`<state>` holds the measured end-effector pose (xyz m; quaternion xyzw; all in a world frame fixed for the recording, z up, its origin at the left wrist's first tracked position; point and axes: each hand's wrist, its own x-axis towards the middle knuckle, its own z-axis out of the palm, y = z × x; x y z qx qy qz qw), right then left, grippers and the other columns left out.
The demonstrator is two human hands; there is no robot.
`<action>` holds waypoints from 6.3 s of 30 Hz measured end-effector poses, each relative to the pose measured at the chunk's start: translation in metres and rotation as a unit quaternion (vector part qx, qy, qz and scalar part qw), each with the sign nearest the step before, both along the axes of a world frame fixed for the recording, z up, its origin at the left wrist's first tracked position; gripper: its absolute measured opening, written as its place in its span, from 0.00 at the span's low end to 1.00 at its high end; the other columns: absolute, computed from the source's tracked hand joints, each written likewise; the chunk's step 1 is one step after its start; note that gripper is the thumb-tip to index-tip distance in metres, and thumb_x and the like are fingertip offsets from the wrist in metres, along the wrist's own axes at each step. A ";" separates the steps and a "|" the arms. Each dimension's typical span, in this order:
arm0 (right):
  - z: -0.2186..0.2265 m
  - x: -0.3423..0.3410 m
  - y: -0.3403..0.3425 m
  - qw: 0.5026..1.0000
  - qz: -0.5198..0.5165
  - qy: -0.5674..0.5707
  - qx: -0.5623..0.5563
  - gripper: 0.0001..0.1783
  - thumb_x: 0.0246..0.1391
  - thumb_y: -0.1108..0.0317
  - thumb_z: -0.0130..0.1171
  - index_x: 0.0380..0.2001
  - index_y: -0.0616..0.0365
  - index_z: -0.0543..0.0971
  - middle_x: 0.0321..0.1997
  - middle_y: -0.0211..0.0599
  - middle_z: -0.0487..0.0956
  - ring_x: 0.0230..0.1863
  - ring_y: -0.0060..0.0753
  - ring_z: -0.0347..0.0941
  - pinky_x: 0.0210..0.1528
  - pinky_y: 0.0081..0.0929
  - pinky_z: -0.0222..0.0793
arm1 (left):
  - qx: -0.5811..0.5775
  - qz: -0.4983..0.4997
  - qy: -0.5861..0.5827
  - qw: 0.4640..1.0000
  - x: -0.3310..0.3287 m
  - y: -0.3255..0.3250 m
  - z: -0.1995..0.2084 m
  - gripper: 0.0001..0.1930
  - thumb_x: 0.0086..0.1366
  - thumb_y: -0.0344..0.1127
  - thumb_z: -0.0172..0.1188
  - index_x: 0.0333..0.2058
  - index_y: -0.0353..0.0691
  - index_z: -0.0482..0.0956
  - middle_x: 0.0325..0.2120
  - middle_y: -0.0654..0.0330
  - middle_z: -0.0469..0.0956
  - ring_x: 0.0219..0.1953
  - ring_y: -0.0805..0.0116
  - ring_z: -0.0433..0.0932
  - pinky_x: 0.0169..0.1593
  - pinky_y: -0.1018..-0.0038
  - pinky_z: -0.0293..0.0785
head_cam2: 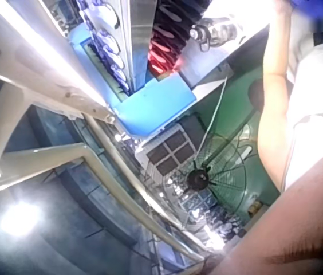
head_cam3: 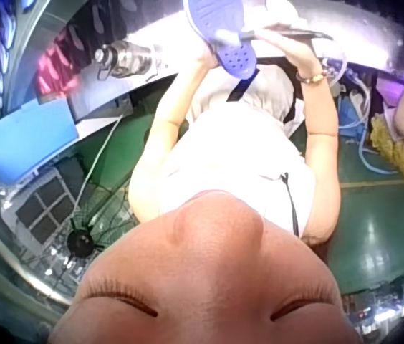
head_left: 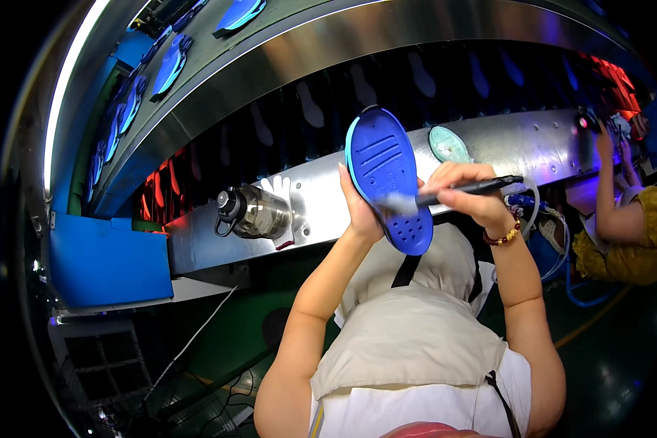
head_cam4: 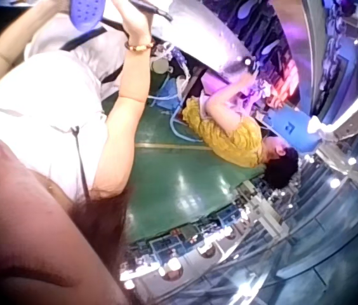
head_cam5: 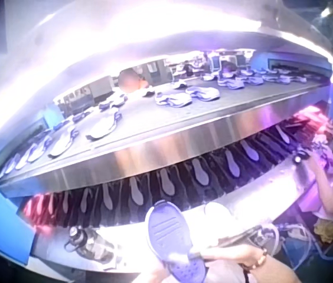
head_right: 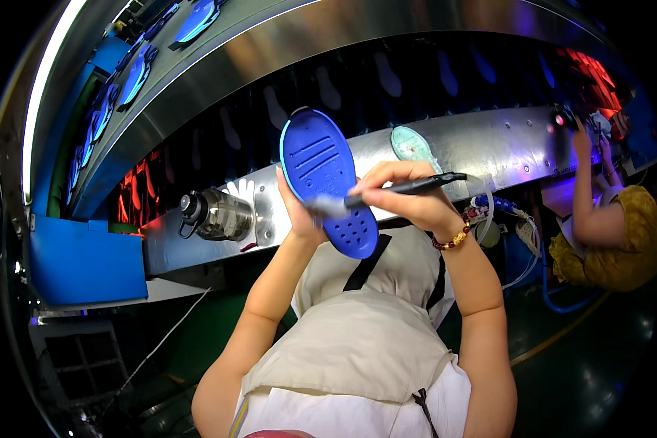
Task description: The person picks up blue shoe soles from a conveyor belt and wipes the interior surface with a handheld cleaning tool before placing them back on the belt.
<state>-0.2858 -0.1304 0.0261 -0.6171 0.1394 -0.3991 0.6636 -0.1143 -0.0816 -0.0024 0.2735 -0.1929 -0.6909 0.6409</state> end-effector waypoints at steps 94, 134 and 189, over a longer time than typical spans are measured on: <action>0.005 -0.042 -0.006 0.976 0.083 0.163 -0.116 0.12 0.36 0.77 0.64 0.30 0.64 0.78 0.35 0.44 0.78 0.40 0.36 0.75 0.45 0.29 0.70 | 0.046 -0.172 -0.171 0.969 0.089 0.000 0.002 0.27 0.61 0.52 0.41 0.46 0.32 0.67 0.37 0.49 0.74 0.38 0.58 0.75 0.40 0.62 0.74; -0.011 -0.015 0.023 0.979 0.074 0.155 -0.113 0.12 0.36 0.79 0.63 0.30 0.64 0.78 0.33 0.45 0.78 0.37 0.34 0.76 0.42 0.25 0.71 | -0.025 0.003 0.129 0.991 0.031 -0.019 -0.004 0.45 0.50 0.75 0.27 0.44 0.37 0.66 0.34 0.50 0.72 0.37 0.57 0.73 0.41 0.62 0.72; 0.019 -0.010 -0.008 0.951 0.120 0.165 -0.234 0.10 0.40 0.78 0.60 0.31 0.62 0.77 0.35 0.41 0.78 0.38 0.36 0.76 0.40 0.27 0.71 | 0.157 -0.232 0.037 0.959 0.030 -0.022 0.023 0.24 0.60 0.39 0.48 0.50 0.28 0.62 0.46 0.43 0.68 0.46 0.56 0.72 0.52 0.65 0.67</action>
